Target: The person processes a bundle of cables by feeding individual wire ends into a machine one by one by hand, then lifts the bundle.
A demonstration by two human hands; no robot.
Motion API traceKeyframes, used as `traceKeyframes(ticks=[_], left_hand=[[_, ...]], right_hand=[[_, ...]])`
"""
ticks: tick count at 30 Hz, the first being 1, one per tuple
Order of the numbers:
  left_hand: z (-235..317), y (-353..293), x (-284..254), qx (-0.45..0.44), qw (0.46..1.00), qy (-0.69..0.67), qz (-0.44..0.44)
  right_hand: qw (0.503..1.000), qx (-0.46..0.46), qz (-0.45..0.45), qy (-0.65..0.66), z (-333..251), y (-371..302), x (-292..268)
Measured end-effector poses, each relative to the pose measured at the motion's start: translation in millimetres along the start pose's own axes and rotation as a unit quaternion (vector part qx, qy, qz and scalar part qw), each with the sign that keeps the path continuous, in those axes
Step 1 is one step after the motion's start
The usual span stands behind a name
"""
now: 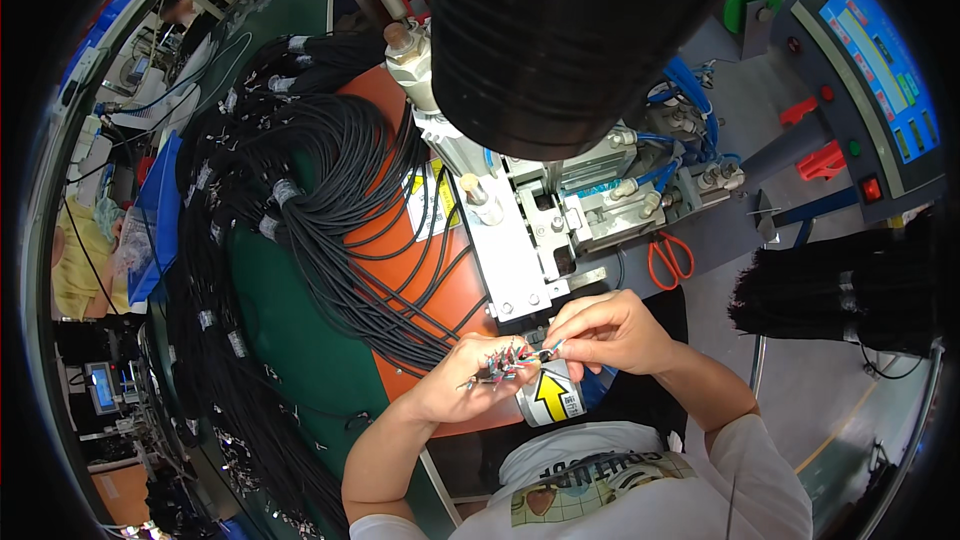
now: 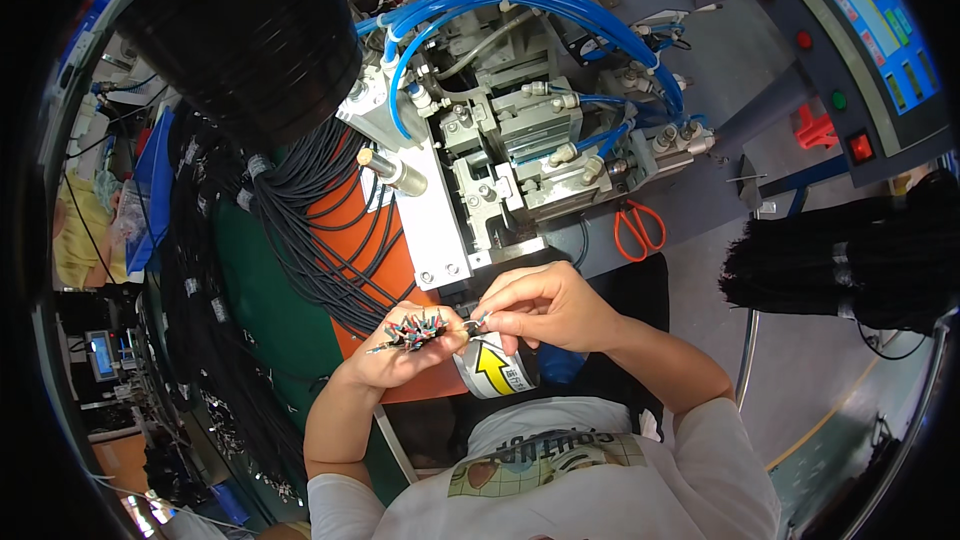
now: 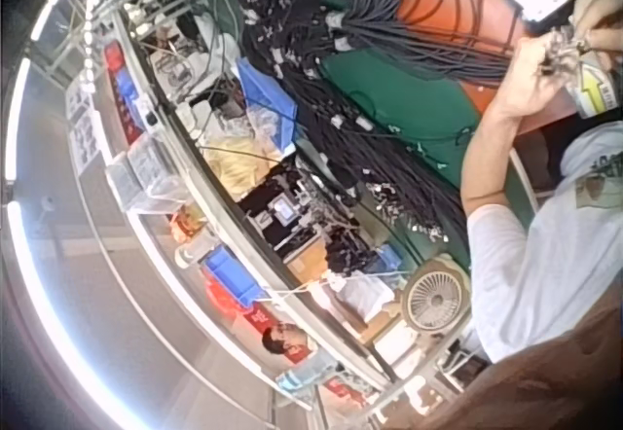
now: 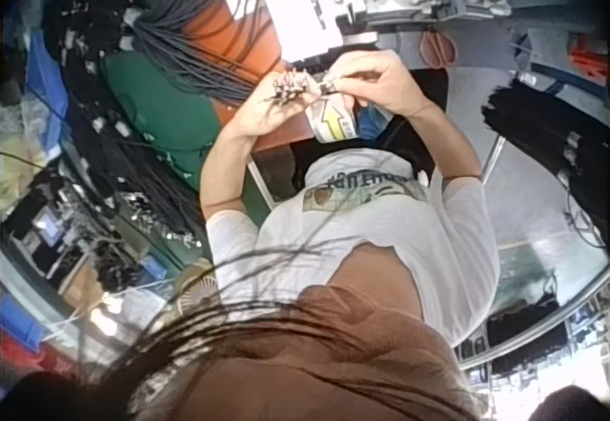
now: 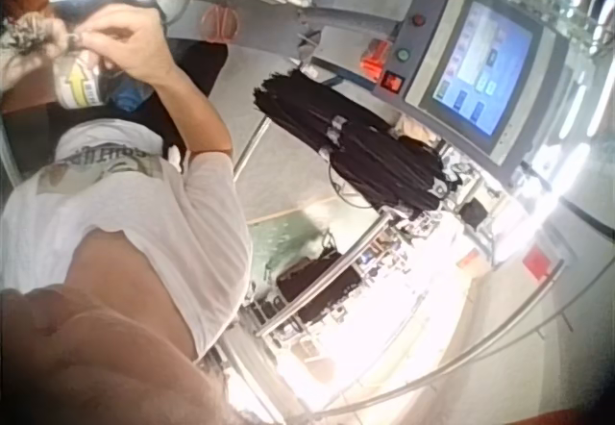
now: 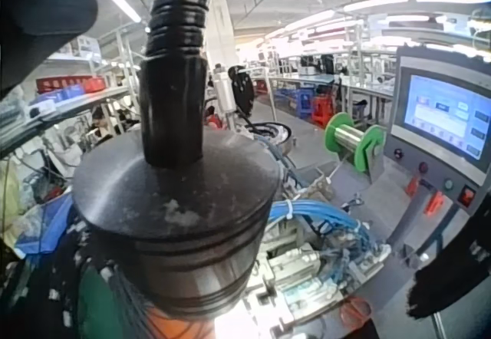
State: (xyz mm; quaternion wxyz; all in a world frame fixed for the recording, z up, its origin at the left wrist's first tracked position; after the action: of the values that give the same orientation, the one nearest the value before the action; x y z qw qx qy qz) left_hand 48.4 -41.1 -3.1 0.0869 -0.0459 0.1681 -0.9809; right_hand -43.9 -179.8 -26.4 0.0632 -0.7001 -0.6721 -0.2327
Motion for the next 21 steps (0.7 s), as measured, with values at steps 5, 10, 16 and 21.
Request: traceKeyframes(ticks=[5, 10, 16, 21], left_hand=[[5.9, 0.6, 4.1, -0.003, 0.998, 0.055, 0.016], [3.0, 1.4, 2.1, -0.023, 0.998, 0.054, -0.001], [8.0, -1.9, 10.2, -0.002, 0.972, 0.224, 0.068], [8.6, 0.7, 5.4, 0.012, 0.987, 0.161, 0.002]], right_hand=[[0.999, -0.014, -0.011, -0.038, 4.9, -2.6, -3.9], [0.999, 0.039, -0.024, 0.003, 9.6, -2.6, -5.8], [0.997, 0.051, -0.02, -0.058, 9.1, -5.1, -6.4], [0.99, 0.136, -0.028, 0.019, 15.8, -10.1, -5.5]])
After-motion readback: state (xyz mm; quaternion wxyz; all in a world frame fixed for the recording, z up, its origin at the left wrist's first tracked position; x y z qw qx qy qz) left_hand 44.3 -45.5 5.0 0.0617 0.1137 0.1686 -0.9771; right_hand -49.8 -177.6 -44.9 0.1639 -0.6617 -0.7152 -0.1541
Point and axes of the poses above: each hand's wrist, its own y-axis towards the middle knuckle, its own x-axis out of the palm, z = x × y, the point moved 5 cm from there along y, towards the middle knuckle, and after that the axes turned 15 degrees about -x, right-handed, at the moved point
